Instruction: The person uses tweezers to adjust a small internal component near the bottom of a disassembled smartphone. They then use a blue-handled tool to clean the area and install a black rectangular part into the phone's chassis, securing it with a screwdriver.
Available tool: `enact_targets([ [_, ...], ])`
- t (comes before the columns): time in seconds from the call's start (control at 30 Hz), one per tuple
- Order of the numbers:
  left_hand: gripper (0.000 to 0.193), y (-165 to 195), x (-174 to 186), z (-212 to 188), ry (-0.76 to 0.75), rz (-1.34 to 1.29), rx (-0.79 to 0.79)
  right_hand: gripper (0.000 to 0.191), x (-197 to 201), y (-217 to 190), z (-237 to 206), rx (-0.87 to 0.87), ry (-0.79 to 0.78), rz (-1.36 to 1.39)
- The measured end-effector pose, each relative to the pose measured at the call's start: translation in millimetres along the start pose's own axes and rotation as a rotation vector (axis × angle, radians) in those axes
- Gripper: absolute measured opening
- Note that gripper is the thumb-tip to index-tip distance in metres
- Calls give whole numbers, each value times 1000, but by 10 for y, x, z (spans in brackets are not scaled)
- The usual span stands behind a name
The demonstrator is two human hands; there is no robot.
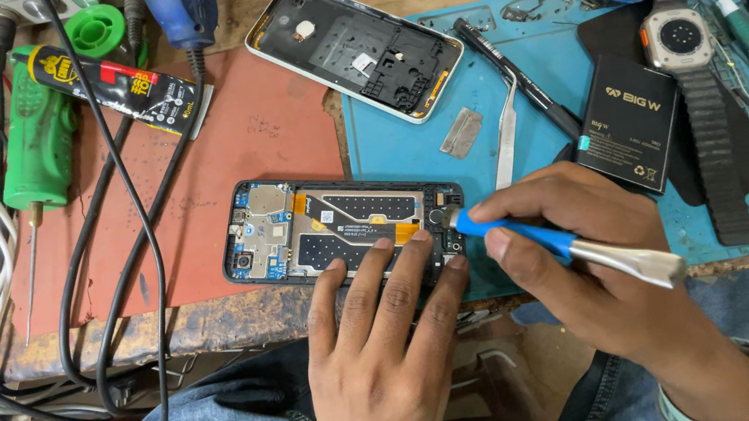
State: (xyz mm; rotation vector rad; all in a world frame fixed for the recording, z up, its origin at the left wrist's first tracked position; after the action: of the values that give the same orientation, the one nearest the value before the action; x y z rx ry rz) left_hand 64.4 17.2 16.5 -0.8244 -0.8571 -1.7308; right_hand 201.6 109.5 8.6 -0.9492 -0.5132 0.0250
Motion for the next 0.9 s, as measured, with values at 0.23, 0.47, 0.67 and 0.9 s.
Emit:
enact_targets([
  [0.23,45,-1,-6,-5,-4,-10,-4,19,127,172,-115,-66,130,224],
  [0.47,45,3,-9,-5,-2,2,-1,20,152,230,-185,-75,173,180],
  [0.67,44,6,-4,1,-1,4,-2,20,138,200,-142,-178,190,228],
  [0.9,43,3,-16,-2,-10,7,13,28,61,80,-53,-83,135,226],
])
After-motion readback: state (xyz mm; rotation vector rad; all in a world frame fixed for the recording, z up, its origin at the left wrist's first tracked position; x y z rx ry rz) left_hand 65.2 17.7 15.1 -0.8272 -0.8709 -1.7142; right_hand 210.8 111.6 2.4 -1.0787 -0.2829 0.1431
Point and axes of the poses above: each hand's wrist, its own z-axis towards the middle knuckle, its own x-axis out of the back of the hand, y = z × x, the point moved 8 cm from there along z, towards the middle knuckle, and after that the axes turned 1 degree about x, right-handed, at the moved point
